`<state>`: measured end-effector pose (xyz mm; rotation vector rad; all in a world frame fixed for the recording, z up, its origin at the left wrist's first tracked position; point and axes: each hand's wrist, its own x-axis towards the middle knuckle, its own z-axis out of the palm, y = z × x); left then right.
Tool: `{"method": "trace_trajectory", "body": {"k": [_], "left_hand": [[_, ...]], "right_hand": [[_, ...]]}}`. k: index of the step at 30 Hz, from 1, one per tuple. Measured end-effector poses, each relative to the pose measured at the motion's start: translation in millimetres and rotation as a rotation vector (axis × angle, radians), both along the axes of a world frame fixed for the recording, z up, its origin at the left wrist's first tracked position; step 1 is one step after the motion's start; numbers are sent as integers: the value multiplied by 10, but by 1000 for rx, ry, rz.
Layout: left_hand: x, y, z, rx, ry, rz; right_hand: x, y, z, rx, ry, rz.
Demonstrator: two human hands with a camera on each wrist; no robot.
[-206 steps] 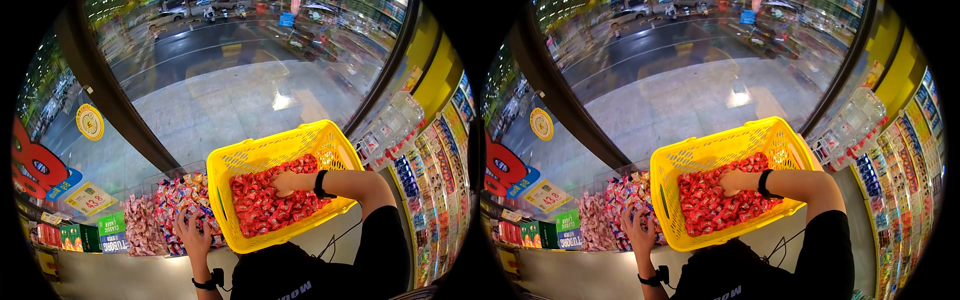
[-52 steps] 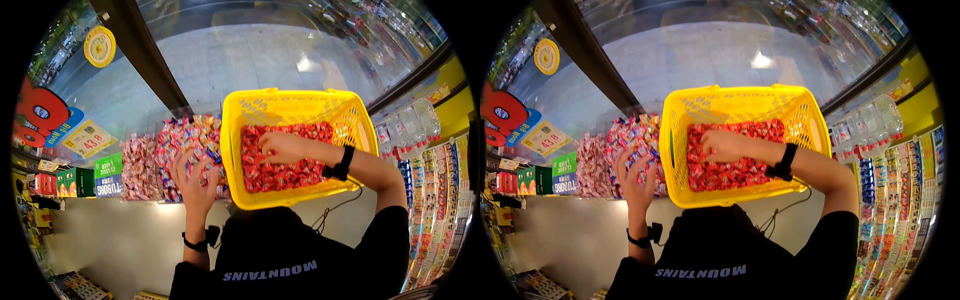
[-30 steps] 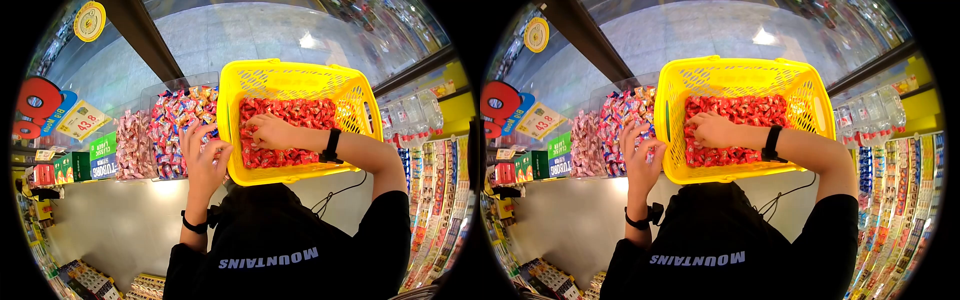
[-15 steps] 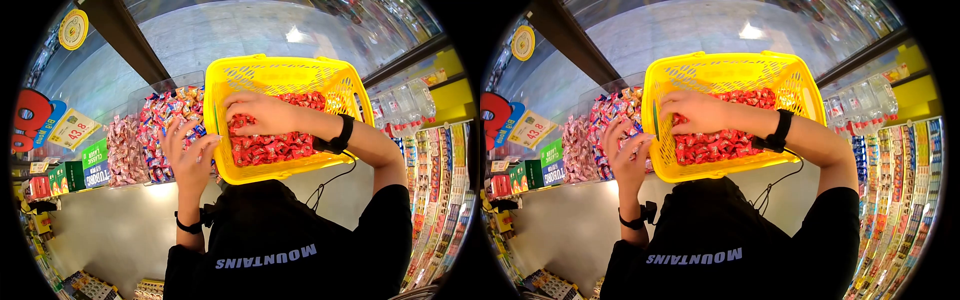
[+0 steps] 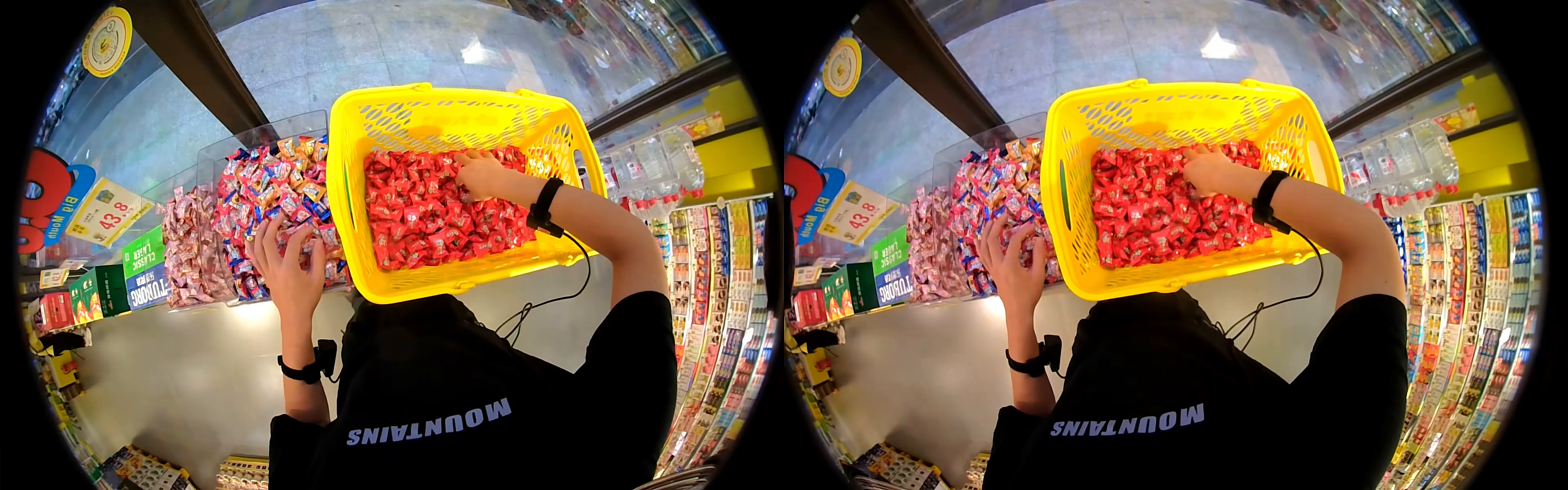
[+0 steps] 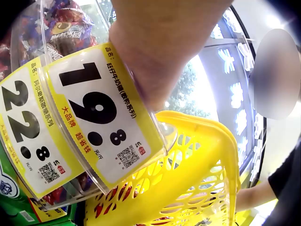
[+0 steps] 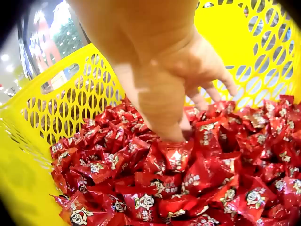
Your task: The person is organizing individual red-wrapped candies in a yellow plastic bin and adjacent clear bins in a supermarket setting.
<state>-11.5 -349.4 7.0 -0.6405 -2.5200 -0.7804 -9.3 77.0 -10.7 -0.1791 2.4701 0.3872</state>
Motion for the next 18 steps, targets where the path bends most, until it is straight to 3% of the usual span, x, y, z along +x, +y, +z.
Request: {"method": "trace_trajectory", "body": {"k": [8,11,15,18], "left_hand": [[2,-2,-1,20,5,22],[-18,-23,-27,77,-2,-8],[6,-23,193,125,-12,-51],[68,112,567,167,14,-139]], "right_hand": [[65,79,-93,-184,78,17],[-249,181,59,-332,-172,-169],[-188,13,528,-762,248,57],[-84,-463,1069,-1060,353,115]]}}
